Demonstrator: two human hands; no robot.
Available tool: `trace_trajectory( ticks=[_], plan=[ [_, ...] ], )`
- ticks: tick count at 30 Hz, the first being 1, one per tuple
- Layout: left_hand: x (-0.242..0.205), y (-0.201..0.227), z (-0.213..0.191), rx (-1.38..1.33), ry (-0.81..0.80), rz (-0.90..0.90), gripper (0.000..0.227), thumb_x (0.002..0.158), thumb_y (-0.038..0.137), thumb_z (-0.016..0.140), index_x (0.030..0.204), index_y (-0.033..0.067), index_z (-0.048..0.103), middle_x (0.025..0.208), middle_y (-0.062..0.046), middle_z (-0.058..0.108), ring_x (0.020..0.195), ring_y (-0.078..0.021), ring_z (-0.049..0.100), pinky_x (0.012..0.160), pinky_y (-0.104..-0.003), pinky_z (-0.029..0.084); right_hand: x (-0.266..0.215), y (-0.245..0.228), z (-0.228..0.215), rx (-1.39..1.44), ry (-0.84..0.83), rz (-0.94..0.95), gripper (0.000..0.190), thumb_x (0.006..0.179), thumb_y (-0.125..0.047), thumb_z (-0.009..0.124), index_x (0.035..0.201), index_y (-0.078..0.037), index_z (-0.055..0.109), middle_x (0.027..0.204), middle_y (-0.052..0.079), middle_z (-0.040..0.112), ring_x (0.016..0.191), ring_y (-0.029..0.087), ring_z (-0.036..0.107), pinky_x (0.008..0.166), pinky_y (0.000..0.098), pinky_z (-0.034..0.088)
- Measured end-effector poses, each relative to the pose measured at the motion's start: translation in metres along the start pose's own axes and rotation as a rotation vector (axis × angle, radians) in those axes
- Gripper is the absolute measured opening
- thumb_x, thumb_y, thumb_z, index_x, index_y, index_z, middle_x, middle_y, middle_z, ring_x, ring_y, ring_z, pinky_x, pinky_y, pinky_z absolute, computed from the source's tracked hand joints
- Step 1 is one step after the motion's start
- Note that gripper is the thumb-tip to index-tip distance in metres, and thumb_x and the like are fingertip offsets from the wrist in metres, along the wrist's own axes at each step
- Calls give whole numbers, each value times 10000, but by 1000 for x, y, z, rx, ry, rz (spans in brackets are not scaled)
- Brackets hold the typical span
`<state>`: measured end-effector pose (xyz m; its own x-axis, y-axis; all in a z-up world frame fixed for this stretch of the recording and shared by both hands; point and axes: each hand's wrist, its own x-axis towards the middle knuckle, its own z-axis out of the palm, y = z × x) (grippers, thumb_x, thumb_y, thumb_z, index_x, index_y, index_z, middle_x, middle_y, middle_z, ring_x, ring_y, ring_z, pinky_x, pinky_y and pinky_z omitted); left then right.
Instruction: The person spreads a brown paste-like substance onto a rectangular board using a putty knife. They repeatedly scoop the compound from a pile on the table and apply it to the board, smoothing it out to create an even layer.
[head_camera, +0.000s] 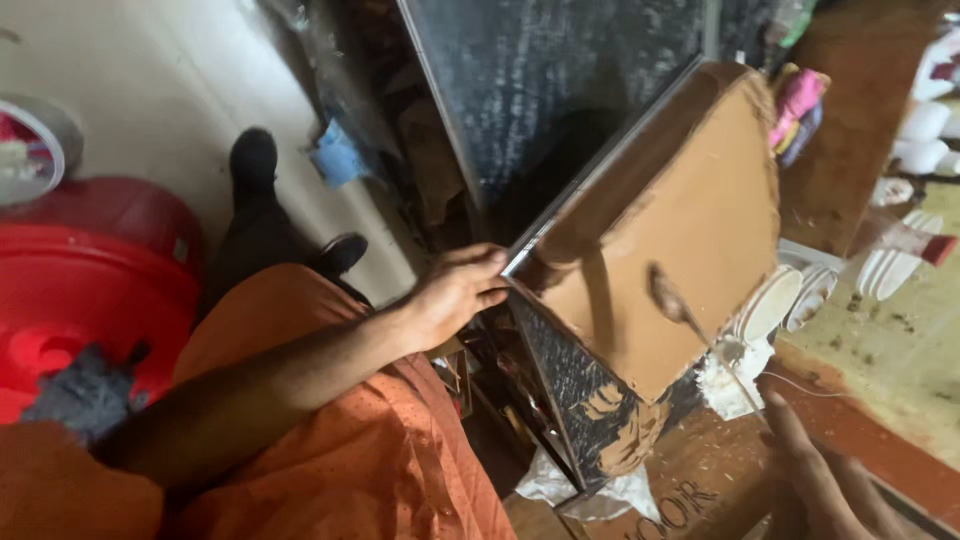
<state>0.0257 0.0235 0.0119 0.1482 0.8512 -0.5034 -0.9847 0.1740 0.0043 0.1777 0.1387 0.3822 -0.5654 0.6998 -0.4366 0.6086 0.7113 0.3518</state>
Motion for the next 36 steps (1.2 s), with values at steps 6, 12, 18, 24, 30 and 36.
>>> trace_trajectory(
  ticks=[6, 12, 18, 24, 30, 36],
  plan=[
    [6, 1, 9, 45, -1, 2, 171, 1035, 244, 607, 1070, 104, 700, 988, 12, 684, 960, -129, 615, 890, -321, 520, 88, -81, -47, -724, -136, -291, 690, 834, -273, 603, 1508, -379, 499, 948, -16, 635, 783, 222, 687, 772, 363, 605],
    [9, 6, 17, 109, 4, -14, 209, 1014, 258, 599, 1077, 94, 712, 979, 9, 691, 942, -110, 622, 854, -294, 530, 132, -100, -58, -933, -215, -322, 637, 991, -233, 600, 1604, -379, 509, 905, -17, 532, 623, 140, 542, 679, 328, 559],
    [13, 6, 19, 25, -5, -28, 157, 987, 185, 640, 1065, 77, 723, 1003, -6, 701, 942, -128, 623, 876, -290, 548, 121, -115, -60, -952, -437, -407, 571, 980, -203, 550, 1508, -414, 495, 778, -55, 522, 547, 94, 507, 426, 251, 476],
    [15, 11, 20, 42, 13, -63, 143, 990, 193, 646, 1060, 92, 720, 1020, -4, 705, 945, -105, 616, 852, -287, 536, 104, -140, -60, -947, -206, -486, 566, 908, -121, 649, 1416, -367, 682, 701, -23, 451, 567, 131, 443, 471, 275, 464],
    [21, 14, 25, 97, 29, -23, 176, 977, 231, 669, 1052, 89, 742, 994, -10, 725, 899, -110, 637, 818, -297, 571, 116, -145, -64, -1064, -122, -507, 589, 891, -139, 653, 1428, -379, 652, 758, -29, 463, 635, 139, 467, 529, 293, 470],
    [32, 23, 31, 169, 35, 7, 237, 985, 285, 634, 1104, 106, 734, 1020, 6, 733, 900, -107, 643, 801, -297, 558, 138, -137, -67, -1061, -118, -474, 603, 879, -172, 636, 1442, -388, 630, 831, -29, 493, 718, 163, 515, 601, 331, 498]
  ],
)
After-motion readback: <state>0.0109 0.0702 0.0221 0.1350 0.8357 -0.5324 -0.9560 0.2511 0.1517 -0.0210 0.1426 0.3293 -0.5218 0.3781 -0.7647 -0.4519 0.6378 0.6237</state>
